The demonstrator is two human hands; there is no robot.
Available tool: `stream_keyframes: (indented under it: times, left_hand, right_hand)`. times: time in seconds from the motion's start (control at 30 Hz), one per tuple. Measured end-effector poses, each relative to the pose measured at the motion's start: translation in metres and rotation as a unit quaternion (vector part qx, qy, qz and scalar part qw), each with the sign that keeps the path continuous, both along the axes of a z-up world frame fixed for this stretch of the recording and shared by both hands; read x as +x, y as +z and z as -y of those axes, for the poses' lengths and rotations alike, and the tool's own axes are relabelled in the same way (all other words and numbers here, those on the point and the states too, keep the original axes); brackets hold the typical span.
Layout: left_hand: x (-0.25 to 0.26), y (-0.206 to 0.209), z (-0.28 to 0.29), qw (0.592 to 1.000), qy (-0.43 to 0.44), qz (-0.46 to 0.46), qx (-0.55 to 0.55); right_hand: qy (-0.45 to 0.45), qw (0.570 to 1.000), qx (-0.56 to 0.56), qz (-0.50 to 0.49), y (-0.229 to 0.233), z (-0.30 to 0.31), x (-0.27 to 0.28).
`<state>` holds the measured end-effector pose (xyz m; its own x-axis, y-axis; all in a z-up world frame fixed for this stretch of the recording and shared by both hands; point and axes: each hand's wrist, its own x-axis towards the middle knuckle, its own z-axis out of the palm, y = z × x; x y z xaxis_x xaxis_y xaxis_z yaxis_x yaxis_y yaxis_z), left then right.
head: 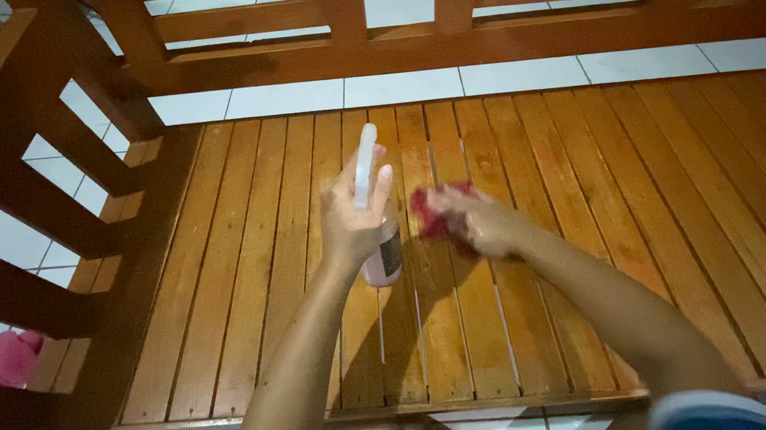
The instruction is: The person sprays a cleaning solution onto a wooden bench and wipes the surface with a red cloth. They repeatedly spray and wipe different sections of the bench slats and frame.
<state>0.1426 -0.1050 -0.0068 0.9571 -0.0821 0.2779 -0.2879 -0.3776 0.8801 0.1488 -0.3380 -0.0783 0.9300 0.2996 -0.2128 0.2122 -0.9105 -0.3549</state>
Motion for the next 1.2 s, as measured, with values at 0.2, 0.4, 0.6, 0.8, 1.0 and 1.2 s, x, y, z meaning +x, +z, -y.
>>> stream_keyframes:
  times: [0.2,0.4,0.6,0.8,1.0,1.2]
  left_hand:
    - [-0.009,-0.001,0.003,0.987,0.009,0.153,-0.050]
    - [-0.004,-0.001,0.006,0.995,0.031,0.091,-0.029]
    - [-0.007,0.004,0.017,0.990,0.039,0.128,-0.044]
    - [0.000,0.008,0.035,0.995,0.011,0.094,-0.024]
    - [0.008,0.002,0.040,0.991,-0.002,0.132,-0.033]
    - [0.013,0.001,0.045,0.995,0.003,0.101,-0.009]
  right_hand:
    - [-0.004,0.991,-0.033,0.126,-0.056,0.010,0.055]
    - [-0.010,0.992,-0.032,0.124,-0.064,-0.001,0.013]
    - [0.059,0.994,-0.090,0.019,-0.049,-0.009,-0.117]
    - [0.294,0.955,-0.024,-0.007,-0.016,0.026,-0.170]
    - [0.284,0.956,-0.042,0.070,-0.022,0.041,-0.100]
    - [0.076,0.989,-0.032,0.123,-0.012,0.047,0.000]
